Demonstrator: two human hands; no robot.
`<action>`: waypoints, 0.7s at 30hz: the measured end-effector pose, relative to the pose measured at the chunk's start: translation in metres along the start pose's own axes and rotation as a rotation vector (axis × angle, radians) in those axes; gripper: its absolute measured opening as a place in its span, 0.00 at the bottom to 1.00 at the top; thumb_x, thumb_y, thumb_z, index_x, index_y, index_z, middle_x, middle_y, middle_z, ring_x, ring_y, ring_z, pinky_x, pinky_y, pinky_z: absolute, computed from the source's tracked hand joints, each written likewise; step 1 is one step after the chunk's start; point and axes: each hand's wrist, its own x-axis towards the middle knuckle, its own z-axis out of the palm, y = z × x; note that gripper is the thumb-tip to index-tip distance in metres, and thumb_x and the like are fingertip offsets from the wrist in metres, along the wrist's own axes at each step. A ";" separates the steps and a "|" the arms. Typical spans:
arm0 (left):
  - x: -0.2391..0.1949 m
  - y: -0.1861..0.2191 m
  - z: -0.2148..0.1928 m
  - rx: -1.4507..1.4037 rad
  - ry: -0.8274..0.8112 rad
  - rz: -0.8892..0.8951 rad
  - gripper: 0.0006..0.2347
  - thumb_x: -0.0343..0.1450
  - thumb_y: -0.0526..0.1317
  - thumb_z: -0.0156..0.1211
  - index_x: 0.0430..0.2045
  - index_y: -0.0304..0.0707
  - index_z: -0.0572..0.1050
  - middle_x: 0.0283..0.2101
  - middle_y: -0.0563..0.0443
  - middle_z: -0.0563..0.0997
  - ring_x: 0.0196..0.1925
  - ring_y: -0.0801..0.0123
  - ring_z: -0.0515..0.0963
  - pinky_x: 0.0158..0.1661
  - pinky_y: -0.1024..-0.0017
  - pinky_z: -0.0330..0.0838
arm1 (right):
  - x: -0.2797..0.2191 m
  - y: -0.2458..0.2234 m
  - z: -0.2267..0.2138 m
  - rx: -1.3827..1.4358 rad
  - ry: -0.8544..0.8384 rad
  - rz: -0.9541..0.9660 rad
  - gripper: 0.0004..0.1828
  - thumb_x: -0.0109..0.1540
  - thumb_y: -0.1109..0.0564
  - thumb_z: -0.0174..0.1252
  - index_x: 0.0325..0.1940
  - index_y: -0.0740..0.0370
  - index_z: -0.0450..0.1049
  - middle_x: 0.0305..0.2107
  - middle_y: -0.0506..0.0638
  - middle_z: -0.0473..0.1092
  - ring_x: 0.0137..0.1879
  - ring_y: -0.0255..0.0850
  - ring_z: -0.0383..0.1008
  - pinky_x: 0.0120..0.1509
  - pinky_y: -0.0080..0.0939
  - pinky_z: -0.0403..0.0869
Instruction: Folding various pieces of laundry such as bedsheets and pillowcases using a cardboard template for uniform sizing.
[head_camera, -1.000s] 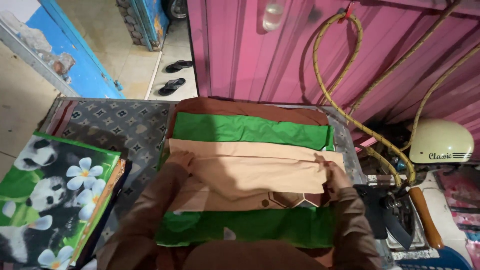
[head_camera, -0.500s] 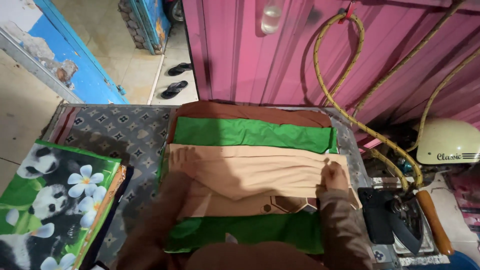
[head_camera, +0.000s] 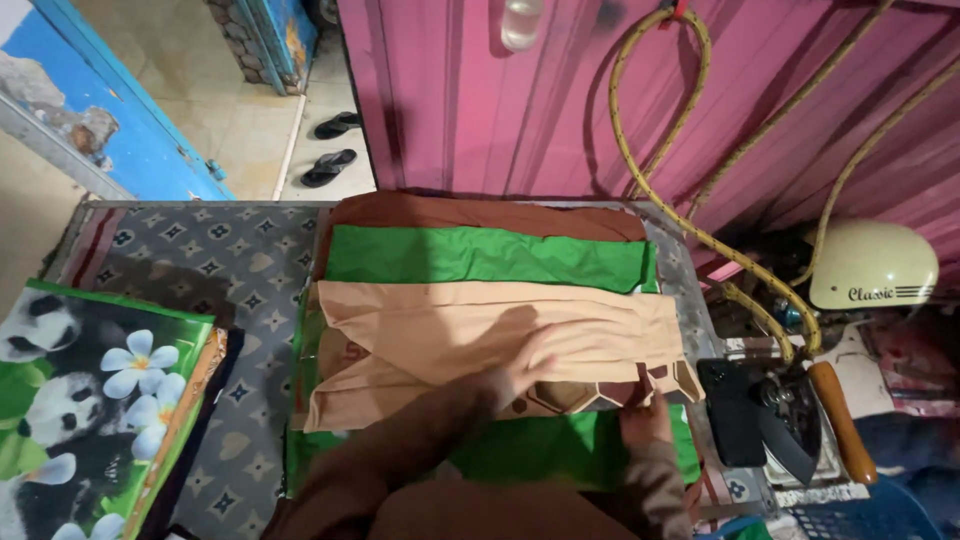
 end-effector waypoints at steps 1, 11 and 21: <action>0.020 -0.011 0.014 -0.357 0.030 -0.322 0.34 0.73 0.57 0.54 0.73 0.49 0.53 0.77 0.50 0.56 0.80 0.59 0.52 0.69 0.51 0.55 | 0.006 -0.003 0.020 -0.036 0.099 0.013 0.21 0.69 0.45 0.49 0.55 0.60 0.77 0.51 0.51 0.73 0.59 0.46 0.68 0.67 0.48 0.64; 0.086 -0.082 0.026 -1.223 0.260 -0.951 0.32 0.77 0.69 0.41 0.72 0.56 0.63 0.64 0.58 0.67 0.63 0.64 0.68 0.58 0.53 0.57 | 0.046 0.018 0.140 -0.748 -0.002 -0.238 0.15 0.73 0.51 0.60 0.51 0.69 0.77 0.42 0.53 0.71 0.46 0.42 0.70 0.48 0.42 0.69; 0.018 0.024 -0.066 -1.187 0.496 -0.769 0.26 0.77 0.64 0.43 0.65 0.53 0.64 0.59 0.56 0.68 0.59 0.63 0.68 0.55 0.54 0.59 | -0.052 0.094 0.364 -1.216 -0.543 -0.957 0.18 0.73 0.49 0.48 0.56 0.62 0.75 0.58 0.57 0.74 0.66 0.48 0.72 0.75 0.45 0.68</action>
